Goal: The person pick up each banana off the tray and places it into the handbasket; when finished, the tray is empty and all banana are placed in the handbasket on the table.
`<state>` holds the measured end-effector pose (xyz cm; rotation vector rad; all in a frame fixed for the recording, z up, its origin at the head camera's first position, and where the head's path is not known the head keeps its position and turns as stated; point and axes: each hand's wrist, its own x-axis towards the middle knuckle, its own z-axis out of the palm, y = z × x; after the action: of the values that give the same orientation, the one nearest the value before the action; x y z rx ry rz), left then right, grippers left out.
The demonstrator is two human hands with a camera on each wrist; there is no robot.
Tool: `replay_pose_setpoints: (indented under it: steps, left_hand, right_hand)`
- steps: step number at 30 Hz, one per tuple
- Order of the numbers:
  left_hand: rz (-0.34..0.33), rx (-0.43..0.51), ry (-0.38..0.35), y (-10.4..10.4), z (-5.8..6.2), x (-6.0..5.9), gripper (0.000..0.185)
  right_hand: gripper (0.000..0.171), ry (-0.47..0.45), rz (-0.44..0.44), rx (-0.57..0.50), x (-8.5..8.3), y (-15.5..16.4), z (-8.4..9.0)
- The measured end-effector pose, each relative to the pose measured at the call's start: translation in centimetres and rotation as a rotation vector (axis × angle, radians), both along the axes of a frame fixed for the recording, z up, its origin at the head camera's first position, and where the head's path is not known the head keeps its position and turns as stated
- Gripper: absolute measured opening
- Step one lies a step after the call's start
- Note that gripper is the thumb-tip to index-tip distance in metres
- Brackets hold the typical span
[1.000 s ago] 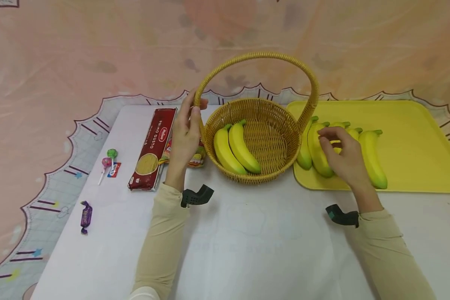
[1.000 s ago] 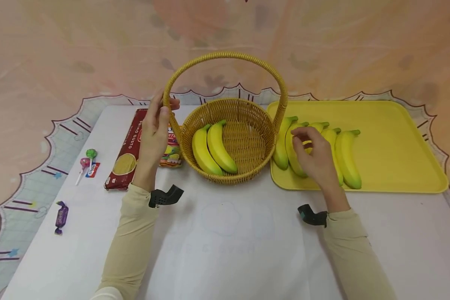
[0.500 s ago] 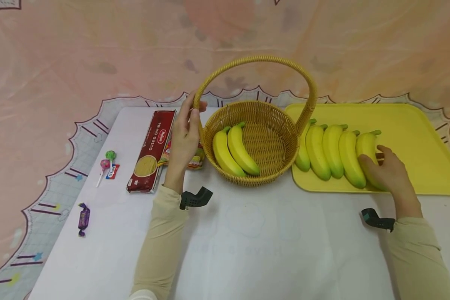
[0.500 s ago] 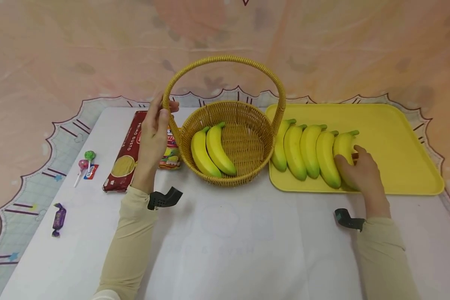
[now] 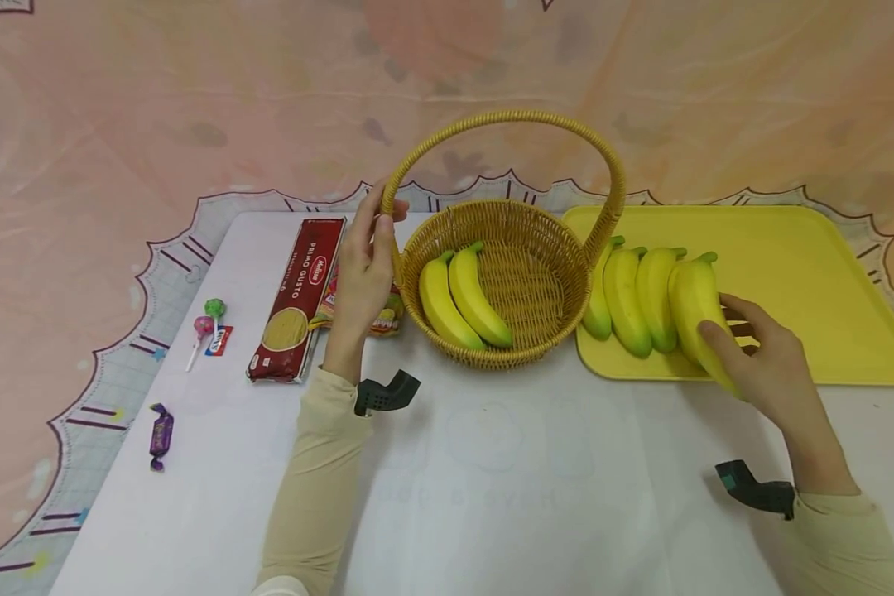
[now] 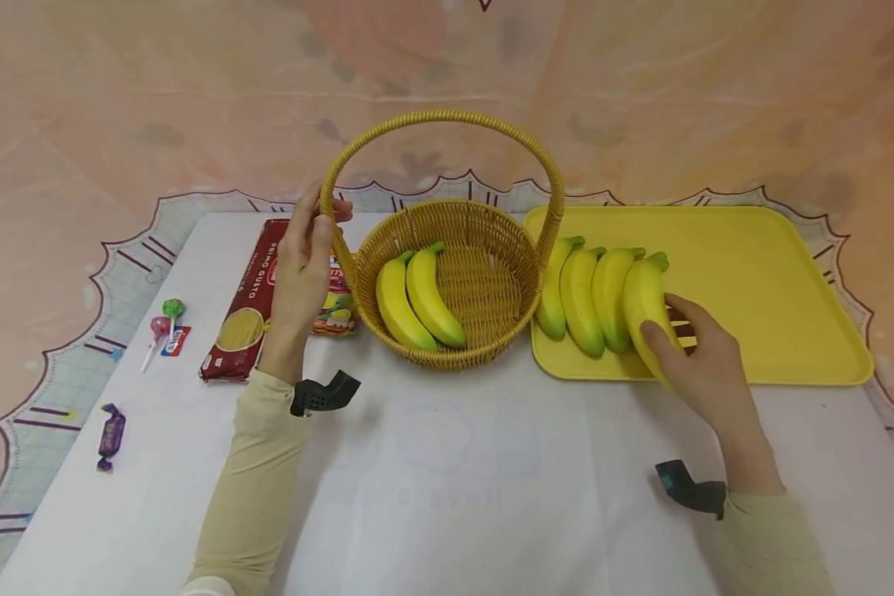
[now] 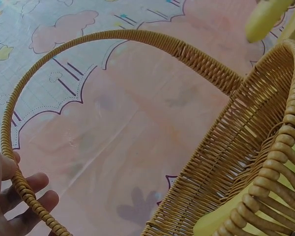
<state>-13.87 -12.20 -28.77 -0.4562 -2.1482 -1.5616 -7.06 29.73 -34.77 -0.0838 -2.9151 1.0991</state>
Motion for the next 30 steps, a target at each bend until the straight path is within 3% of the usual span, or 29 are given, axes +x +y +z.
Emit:
replay_pose_setpoints:
  steps: [6,10,15,19,23,26,30]
  left_hand:
    - [-0.003,0.002,-0.019,0.0,0.2,0.0,0.039]
    - [-0.005,0.005,-0.035,0.0,0.2,0.0,0.04]
    - [-0.013,0.014,-0.062,-0.1,0.2,0.2,0.041]
    - [-0.018,0.018,-0.069,-0.1,0.3,0.2,0.041]
    - [-0.022,0.026,-0.055,-0.6,-1.2,-0.8,0.041]
    - [-0.025,0.027,-0.053,-0.7,-1.5,-1.0,0.041]
    - [-0.025,0.013,-0.072,-0.4,0.0,0.1,0.041]
  right_hand:
    - [0.051,0.086,0.167,-0.045,1.6,-4.7,1.7]
    - [0.052,0.084,0.265,-0.043,0.9,-8.1,2.5]
    - [0.057,0.051,0.332,-0.048,-2.0,-12.2,2.9]
    - [0.062,-0.018,0.346,-0.018,-5.4,-15.3,2.9]
    - [0.064,-0.101,0.336,0.053,-8.7,-17.5,2.2]
    - [0.064,-0.148,0.349,0.119,-10.4,-18.6,1.5]
    - [0.066,-0.197,0.397,0.19,-11.7,-19.3,0.2]
